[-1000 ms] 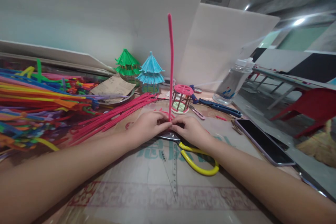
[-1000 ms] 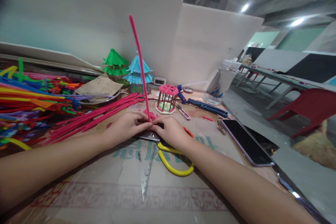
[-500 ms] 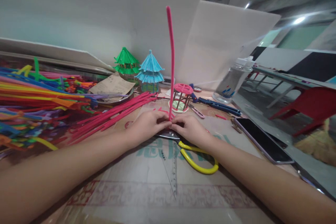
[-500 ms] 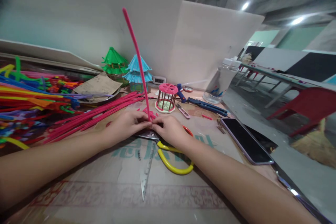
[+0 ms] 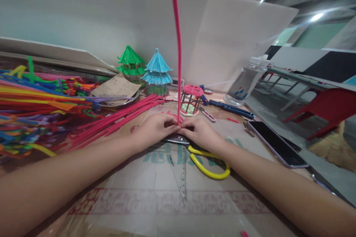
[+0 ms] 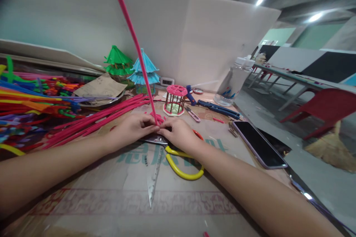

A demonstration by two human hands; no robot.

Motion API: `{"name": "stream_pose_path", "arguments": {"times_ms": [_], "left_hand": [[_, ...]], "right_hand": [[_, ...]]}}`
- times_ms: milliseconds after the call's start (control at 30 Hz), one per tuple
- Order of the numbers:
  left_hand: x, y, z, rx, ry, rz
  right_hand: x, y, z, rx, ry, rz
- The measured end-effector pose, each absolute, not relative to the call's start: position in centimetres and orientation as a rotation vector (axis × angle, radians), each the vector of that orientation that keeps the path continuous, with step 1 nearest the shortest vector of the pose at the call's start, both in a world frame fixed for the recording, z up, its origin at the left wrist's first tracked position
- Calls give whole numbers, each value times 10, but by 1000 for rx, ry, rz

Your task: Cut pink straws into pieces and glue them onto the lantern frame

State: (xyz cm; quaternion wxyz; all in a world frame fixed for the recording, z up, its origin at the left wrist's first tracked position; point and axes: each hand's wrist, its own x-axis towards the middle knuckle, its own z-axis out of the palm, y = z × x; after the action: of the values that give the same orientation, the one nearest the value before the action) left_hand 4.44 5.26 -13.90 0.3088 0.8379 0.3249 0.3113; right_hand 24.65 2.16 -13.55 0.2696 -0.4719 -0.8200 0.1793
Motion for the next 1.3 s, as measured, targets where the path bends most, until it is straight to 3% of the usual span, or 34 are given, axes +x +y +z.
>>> {"name": "stream_pose_path", "arguments": {"times_ms": [833,1300], "left_hand": [[44,51,-133,2289,883,802],[44,43,-131,2374,931,973]], "right_hand": [[245,24,-133,-1258,-2239,500],[243,19,-131,-1186,-2154,298]]}}
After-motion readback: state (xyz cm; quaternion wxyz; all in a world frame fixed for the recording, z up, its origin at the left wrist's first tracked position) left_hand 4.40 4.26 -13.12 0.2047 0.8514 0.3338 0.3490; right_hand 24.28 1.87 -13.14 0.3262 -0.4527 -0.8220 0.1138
